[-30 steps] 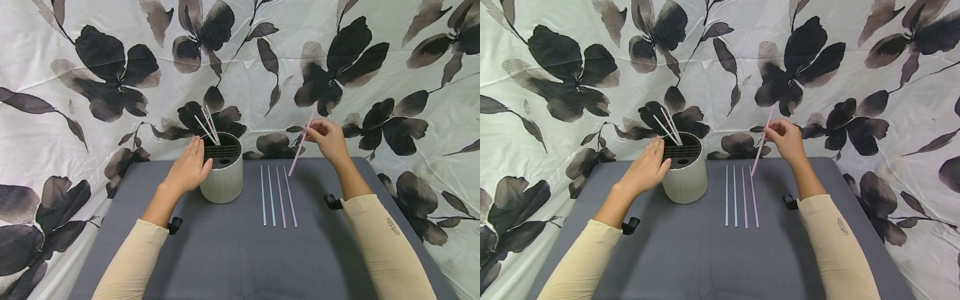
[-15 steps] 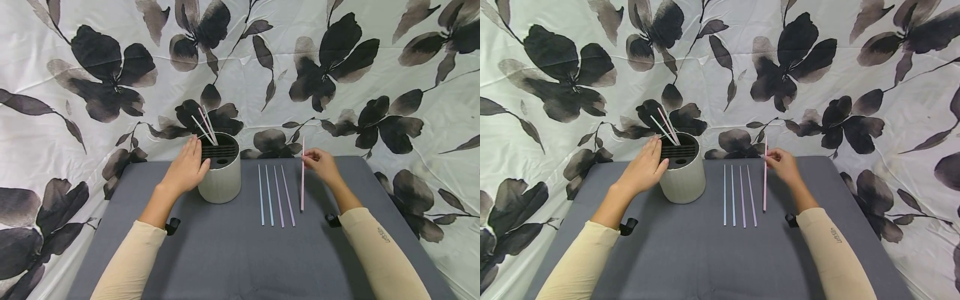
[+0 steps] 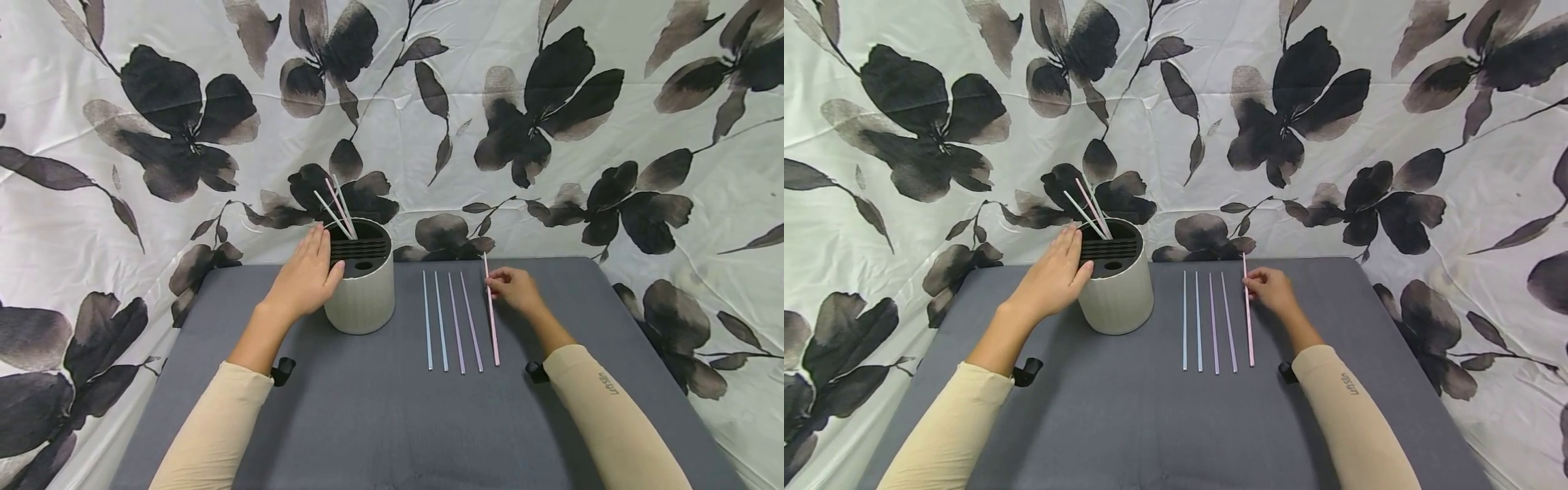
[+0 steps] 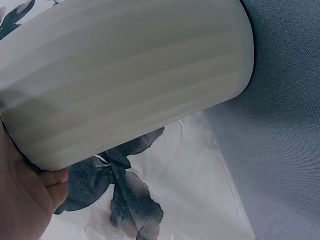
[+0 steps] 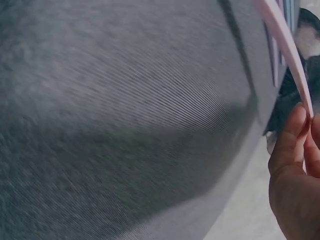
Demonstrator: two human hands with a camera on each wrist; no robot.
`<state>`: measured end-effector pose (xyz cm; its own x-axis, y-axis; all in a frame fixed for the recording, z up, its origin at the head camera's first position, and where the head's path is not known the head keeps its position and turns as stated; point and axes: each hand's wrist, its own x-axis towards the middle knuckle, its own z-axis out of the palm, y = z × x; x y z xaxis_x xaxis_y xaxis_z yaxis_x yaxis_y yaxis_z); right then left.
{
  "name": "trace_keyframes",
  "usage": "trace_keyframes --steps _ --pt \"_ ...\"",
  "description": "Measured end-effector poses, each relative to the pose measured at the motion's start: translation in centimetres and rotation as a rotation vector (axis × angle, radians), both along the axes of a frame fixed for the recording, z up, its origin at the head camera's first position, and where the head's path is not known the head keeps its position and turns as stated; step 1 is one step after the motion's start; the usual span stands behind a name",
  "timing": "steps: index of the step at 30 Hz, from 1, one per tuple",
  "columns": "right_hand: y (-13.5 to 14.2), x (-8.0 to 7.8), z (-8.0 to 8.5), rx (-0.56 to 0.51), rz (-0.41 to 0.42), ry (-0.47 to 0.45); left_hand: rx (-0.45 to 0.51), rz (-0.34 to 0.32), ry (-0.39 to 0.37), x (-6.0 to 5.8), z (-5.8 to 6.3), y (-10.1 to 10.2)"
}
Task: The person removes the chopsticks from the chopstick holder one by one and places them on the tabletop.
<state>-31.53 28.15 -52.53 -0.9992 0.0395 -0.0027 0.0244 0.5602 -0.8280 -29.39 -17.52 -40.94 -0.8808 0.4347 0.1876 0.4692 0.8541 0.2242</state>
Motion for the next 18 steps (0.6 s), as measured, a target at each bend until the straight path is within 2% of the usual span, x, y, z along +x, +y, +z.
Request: trace_keyframes --steps 8,13,18 --pt "-0.7 0.0 -1.2 -0.053 -0.097 -0.103 0.003 0.003 -0.012 -0.1 0.0 0.1" --pt "-1.1 -0.2 -1.7 -0.04 -0.11 -0.16 -0.001 0.015 -0.019 -0.1 -0.1 0.2" --pt "-1.2 -0.5 -2.0 -0.024 -0.124 -0.169 -0.005 0.019 -0.016 -0.2 0.0 0.3"
